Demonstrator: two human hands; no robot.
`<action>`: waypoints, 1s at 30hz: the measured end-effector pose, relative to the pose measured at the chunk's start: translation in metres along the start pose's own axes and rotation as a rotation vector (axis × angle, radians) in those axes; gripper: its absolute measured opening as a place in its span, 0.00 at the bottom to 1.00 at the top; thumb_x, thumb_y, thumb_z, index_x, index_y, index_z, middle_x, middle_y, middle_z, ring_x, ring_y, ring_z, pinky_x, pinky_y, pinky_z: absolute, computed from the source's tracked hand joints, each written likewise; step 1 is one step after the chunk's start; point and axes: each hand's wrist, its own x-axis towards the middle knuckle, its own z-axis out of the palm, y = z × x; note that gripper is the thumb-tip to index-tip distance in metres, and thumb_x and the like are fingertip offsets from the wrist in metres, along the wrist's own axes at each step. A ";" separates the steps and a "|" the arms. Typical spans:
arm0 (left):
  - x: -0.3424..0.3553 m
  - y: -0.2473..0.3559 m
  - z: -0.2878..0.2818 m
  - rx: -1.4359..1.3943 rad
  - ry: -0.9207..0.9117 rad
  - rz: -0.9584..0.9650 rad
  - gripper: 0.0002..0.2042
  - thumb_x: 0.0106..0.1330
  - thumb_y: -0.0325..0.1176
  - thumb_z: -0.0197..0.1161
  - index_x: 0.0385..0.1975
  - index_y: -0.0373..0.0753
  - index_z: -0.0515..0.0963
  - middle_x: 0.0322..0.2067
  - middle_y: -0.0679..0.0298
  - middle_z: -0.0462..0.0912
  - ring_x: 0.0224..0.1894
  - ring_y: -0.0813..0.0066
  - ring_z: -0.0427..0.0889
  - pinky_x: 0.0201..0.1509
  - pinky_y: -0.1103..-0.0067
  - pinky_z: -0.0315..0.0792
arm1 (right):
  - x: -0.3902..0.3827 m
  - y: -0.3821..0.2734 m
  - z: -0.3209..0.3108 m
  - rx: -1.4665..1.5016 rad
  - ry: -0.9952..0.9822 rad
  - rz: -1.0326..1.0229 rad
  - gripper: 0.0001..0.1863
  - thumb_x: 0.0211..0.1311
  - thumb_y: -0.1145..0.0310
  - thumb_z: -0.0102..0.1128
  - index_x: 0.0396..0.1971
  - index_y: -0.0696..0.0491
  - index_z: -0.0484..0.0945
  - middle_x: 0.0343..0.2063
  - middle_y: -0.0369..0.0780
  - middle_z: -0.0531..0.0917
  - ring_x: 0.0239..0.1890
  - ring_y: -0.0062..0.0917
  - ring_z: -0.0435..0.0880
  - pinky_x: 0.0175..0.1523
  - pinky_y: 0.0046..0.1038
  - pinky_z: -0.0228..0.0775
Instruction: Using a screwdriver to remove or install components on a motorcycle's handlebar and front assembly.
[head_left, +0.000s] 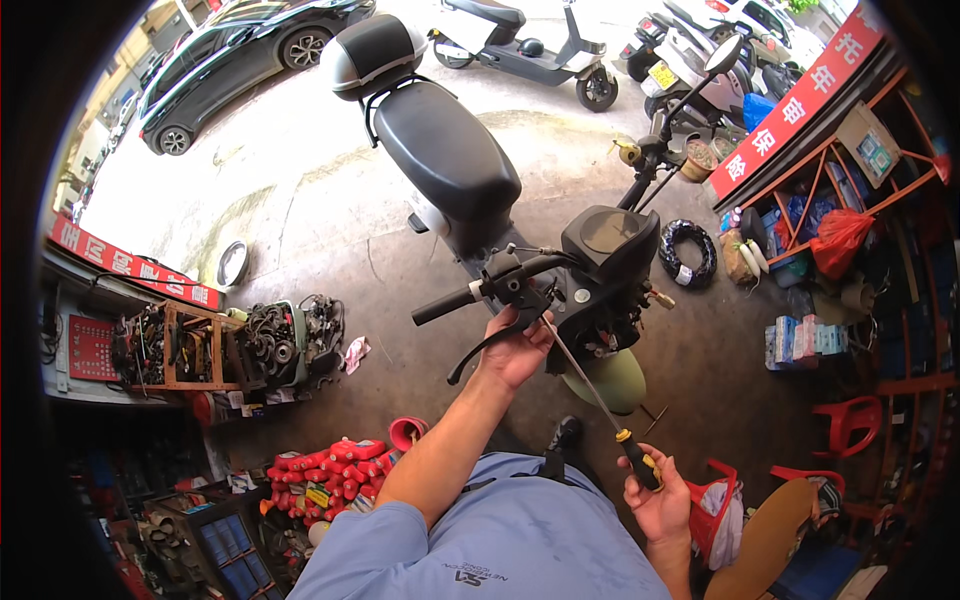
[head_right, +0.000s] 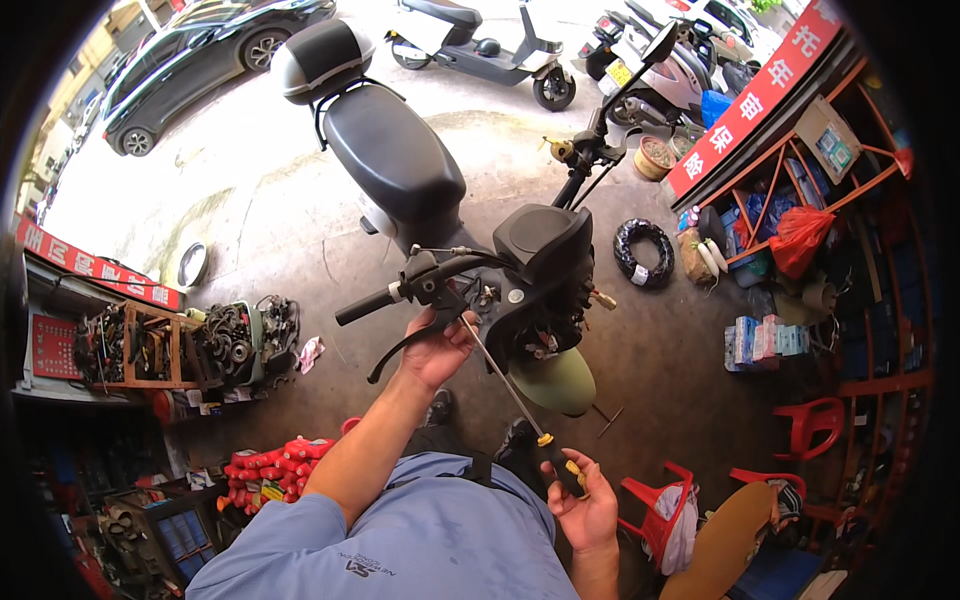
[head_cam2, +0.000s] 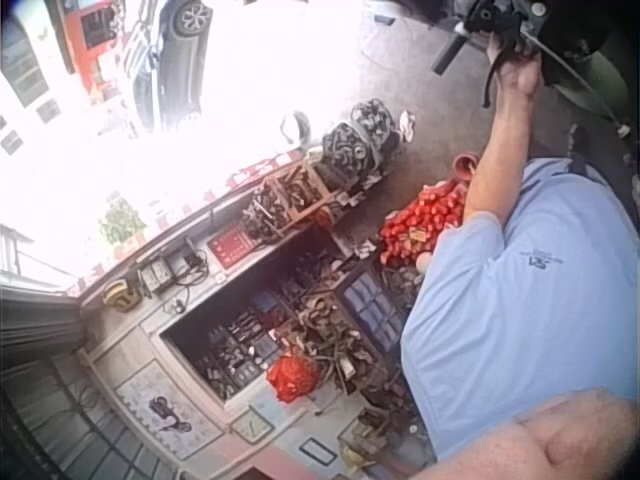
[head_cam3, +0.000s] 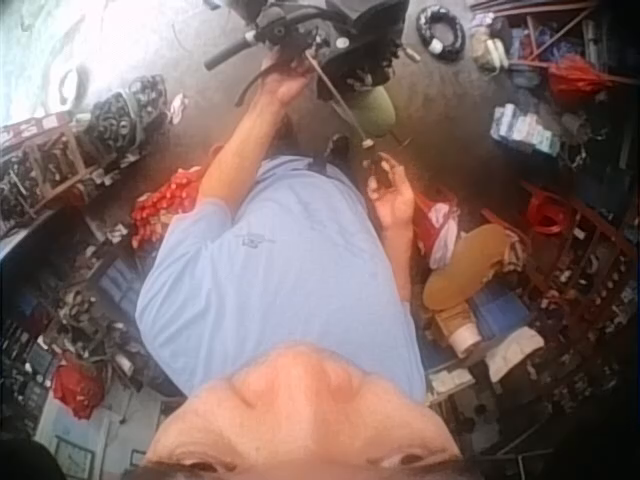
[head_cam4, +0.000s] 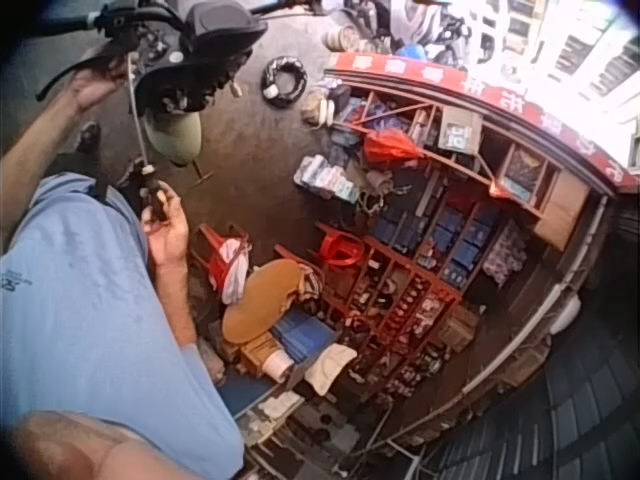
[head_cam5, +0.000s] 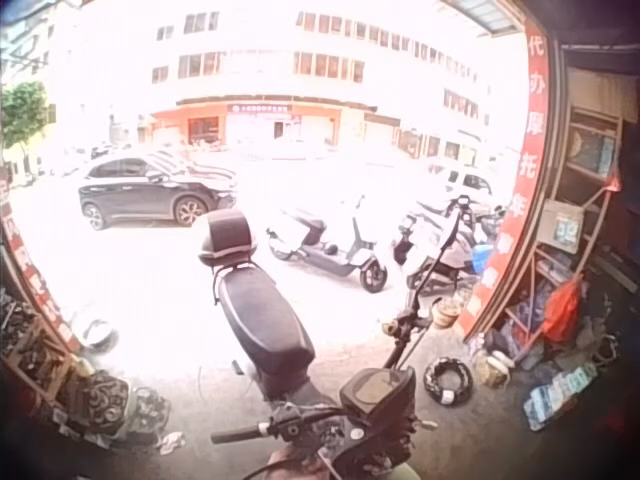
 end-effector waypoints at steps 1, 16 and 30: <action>0.000 0.001 -0.001 0.000 0.000 0.000 0.19 0.61 0.36 0.63 0.53 0.44 0.75 0.24 0.69 0.71 0.25 0.77 0.62 0.29 0.81 0.57 | -0.001 -0.002 -0.004 -0.100 -0.020 0.040 0.19 0.67 0.61 0.55 0.51 0.57 0.70 0.43 0.48 0.79 0.37 0.30 0.79 0.35 0.27 0.72; 0.000 0.000 -0.002 0.023 -0.003 0.006 0.20 0.61 0.38 0.64 0.54 0.46 0.75 0.24 0.69 0.70 0.26 0.77 0.63 0.31 0.82 0.58 | 0.000 -0.006 0.003 0.107 -0.054 0.114 0.18 0.67 0.65 0.54 0.53 0.57 0.70 0.43 0.50 0.80 0.36 0.31 0.80 0.34 0.27 0.73; -0.001 0.000 -0.002 0.060 0.072 0.020 0.18 0.63 0.39 0.61 0.53 0.46 0.76 0.22 0.67 0.70 0.28 0.74 0.64 0.31 0.81 0.59 | 0.003 -0.004 -0.006 -0.040 -0.044 0.036 0.20 0.66 0.64 0.56 0.53 0.58 0.68 0.44 0.50 0.79 0.34 0.30 0.80 0.36 0.27 0.73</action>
